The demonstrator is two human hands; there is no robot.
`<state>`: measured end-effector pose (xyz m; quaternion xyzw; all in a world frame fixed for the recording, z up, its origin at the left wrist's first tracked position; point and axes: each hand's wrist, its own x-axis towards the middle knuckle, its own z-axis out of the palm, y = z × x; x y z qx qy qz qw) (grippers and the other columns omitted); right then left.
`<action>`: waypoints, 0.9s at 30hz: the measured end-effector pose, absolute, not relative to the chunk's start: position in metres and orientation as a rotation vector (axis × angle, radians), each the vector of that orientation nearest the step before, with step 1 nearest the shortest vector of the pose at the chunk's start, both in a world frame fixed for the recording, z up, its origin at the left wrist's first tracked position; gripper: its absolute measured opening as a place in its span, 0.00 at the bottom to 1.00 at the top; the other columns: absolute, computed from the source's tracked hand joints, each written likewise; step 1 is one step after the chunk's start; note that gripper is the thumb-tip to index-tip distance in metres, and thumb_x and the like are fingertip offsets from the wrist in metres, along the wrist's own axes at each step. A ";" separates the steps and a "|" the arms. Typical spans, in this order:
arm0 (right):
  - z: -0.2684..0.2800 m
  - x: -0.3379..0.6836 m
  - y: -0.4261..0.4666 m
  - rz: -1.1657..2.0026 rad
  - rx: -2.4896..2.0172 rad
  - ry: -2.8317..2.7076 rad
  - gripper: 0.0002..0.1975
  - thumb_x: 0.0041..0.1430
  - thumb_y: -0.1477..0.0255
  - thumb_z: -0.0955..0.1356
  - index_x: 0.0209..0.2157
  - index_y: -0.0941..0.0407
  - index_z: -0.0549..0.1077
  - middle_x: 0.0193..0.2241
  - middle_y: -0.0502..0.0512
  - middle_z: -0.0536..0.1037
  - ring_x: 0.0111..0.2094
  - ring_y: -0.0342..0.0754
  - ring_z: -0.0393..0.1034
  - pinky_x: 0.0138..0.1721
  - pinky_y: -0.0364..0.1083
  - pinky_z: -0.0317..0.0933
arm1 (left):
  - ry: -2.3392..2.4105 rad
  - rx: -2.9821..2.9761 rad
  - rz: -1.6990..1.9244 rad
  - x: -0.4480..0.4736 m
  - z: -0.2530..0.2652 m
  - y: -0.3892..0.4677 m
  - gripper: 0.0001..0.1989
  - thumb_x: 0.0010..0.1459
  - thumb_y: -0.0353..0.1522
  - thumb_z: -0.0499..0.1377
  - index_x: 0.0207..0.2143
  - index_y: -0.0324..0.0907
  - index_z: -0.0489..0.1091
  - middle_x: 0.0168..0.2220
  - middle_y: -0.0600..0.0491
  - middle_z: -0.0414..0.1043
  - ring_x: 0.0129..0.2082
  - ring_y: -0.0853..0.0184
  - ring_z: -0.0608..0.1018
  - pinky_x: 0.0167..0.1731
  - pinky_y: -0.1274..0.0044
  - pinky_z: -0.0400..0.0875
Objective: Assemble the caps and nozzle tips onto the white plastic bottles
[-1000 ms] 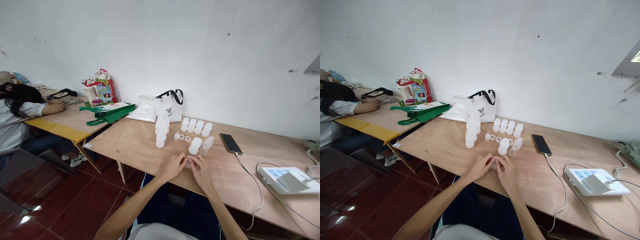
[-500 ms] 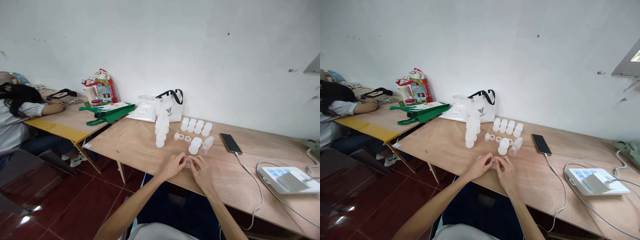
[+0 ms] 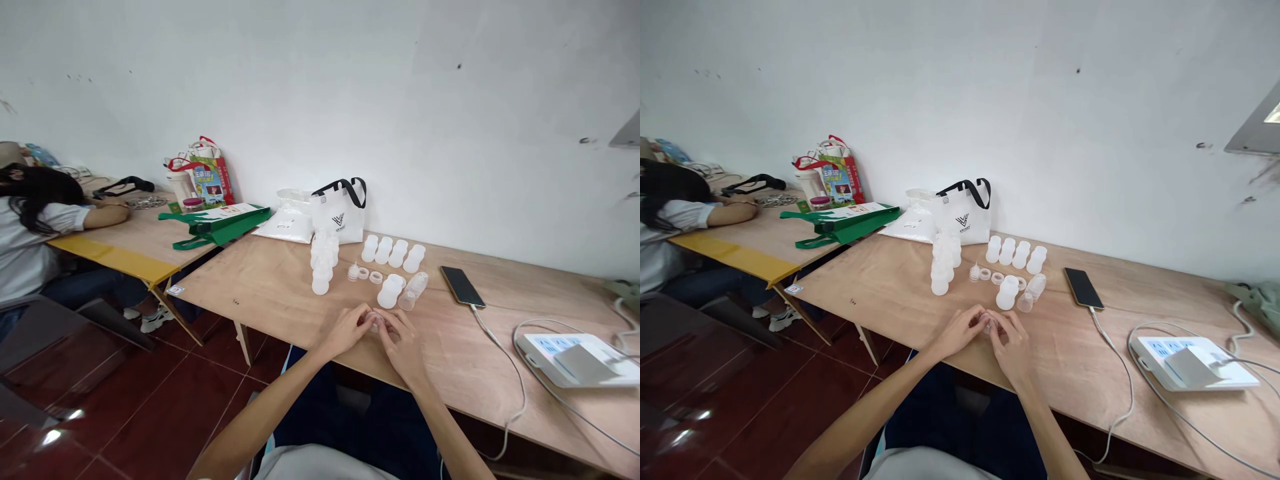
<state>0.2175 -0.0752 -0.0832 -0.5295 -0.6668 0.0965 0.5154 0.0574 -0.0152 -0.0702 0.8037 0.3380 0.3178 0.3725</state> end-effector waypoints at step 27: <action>-0.085 0.216 -0.076 0.139 -1.183 -1.798 0.15 0.71 0.72 0.62 0.51 0.49 0.77 0.37 0.55 0.76 0.35 0.48 0.75 0.39 0.47 0.71 | 0.952 2.001 0.827 0.057 -0.066 -0.016 0.11 0.59 0.29 0.57 0.26 0.42 0.56 0.22 0.61 0.59 0.25 0.72 0.63 0.29 0.78 0.55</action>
